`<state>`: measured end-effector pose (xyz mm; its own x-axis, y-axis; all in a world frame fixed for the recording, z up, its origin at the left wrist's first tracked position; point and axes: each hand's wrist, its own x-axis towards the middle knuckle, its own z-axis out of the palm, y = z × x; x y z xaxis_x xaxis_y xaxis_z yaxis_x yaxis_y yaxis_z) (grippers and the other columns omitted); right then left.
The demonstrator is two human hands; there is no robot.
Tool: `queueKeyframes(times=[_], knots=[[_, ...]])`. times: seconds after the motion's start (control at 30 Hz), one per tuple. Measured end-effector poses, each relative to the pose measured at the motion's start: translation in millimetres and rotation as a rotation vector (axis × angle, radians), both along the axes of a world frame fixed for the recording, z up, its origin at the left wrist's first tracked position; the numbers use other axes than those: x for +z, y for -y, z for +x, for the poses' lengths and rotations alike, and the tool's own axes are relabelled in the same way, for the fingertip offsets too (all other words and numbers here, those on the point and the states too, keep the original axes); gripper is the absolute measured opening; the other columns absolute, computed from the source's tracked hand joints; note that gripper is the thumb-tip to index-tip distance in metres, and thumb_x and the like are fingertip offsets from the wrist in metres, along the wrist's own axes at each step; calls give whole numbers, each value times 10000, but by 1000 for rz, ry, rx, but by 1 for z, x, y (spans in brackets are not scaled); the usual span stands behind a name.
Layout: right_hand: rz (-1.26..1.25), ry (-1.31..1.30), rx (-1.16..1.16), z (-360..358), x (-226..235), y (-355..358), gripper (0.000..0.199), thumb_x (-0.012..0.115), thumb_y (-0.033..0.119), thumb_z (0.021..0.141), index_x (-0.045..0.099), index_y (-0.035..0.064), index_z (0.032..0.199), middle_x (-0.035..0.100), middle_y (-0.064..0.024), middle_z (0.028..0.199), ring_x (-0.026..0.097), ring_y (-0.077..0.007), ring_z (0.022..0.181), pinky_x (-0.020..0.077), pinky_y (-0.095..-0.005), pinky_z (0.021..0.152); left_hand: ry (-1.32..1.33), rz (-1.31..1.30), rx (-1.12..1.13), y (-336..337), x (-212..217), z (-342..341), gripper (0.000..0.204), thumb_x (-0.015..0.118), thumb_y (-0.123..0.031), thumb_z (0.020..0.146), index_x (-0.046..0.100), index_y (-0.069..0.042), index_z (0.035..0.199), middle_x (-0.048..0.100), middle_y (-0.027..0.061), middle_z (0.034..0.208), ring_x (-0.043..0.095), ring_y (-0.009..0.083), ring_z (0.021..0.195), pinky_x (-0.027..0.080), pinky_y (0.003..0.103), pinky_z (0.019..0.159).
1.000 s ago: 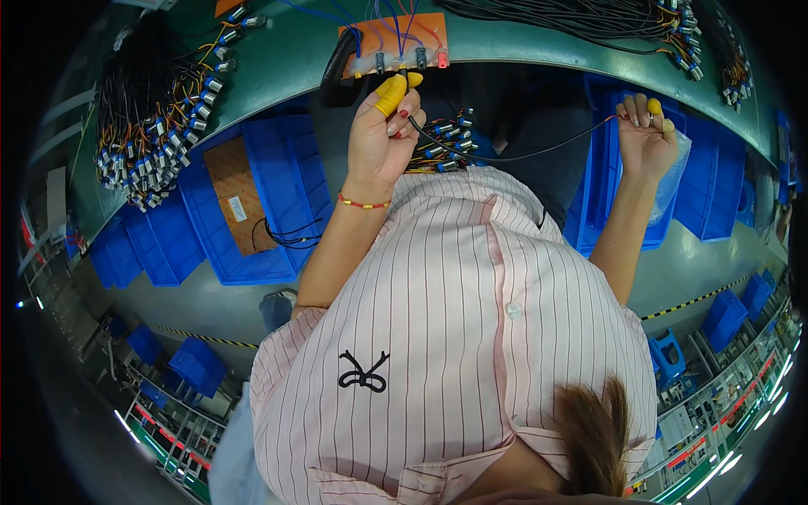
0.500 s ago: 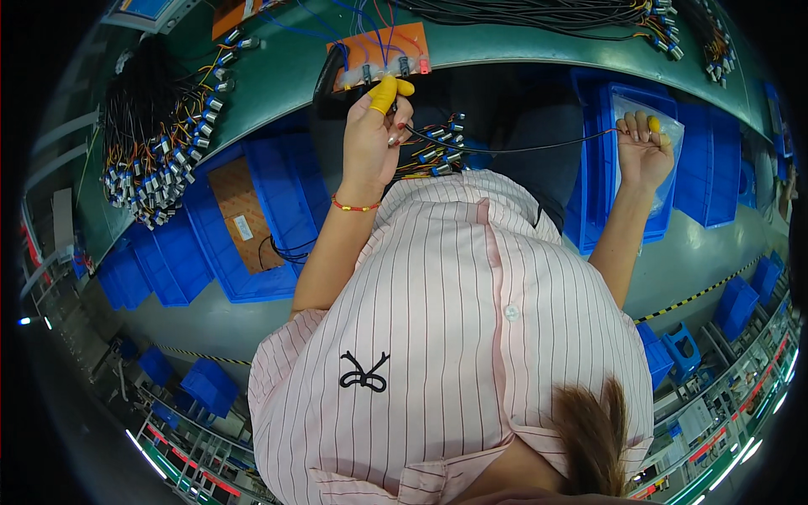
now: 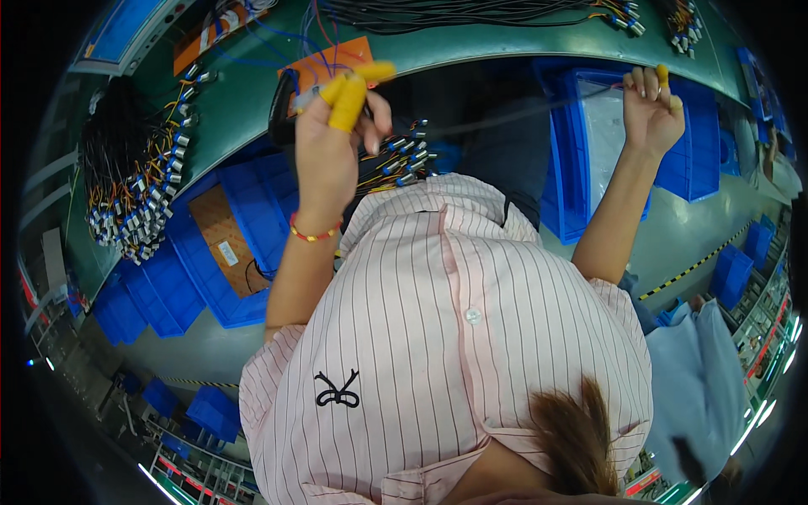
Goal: Bundling a set of electronic cables with a tie and placing them in a storage bin at a factory workstation.
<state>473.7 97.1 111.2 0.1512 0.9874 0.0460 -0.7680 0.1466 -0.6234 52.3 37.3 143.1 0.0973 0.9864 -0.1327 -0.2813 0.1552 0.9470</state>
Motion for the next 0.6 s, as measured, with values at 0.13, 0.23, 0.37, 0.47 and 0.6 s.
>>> queueKeyframes(times=[0.13,0.23,0.37,0.47,0.6], knots=[[134,-92,75,28,23,-43,330,555,140,709,604,-30,987,456,-85,728,400,-229,710,344,-371,747,-5,137,-82,-61,11,6,360,434,-157,1020,470,48,1313,648,177,1122,655,163,885,506,260,713],[196,-112,146,46,21,-79,356,537,96,676,567,-48,1000,443,-87,728,408,-225,727,355,-357,763,79,164,-2,-81,23,25,464,497,-129,992,349,4,1411,499,167,1316,573,218,1137,475,240,890],[61,29,-135,31,14,-116,280,515,119,684,581,5,932,421,-65,676,392,-200,662,340,-311,695,-119,258,-73,-80,2,9,477,513,-124,987,352,0,1419,492,155,1347,561,222,1166,456,245,951],[-28,31,-182,10,12,-135,301,503,102,674,585,-10,941,434,-72,686,396,-204,670,350,-321,691,-276,207,-240,-49,5,1,305,529,-101,974,570,6,1257,664,86,1162,630,114,1003,487,244,849],[37,22,-124,5,1,-167,315,509,95,659,590,-17,942,439,-78,689,400,-211,676,355,-327,682,-352,-79,-479,-4,-38,-18,252,567,-101,958,629,17,1172,683,95,1102,637,138,1019,475,271,927]])
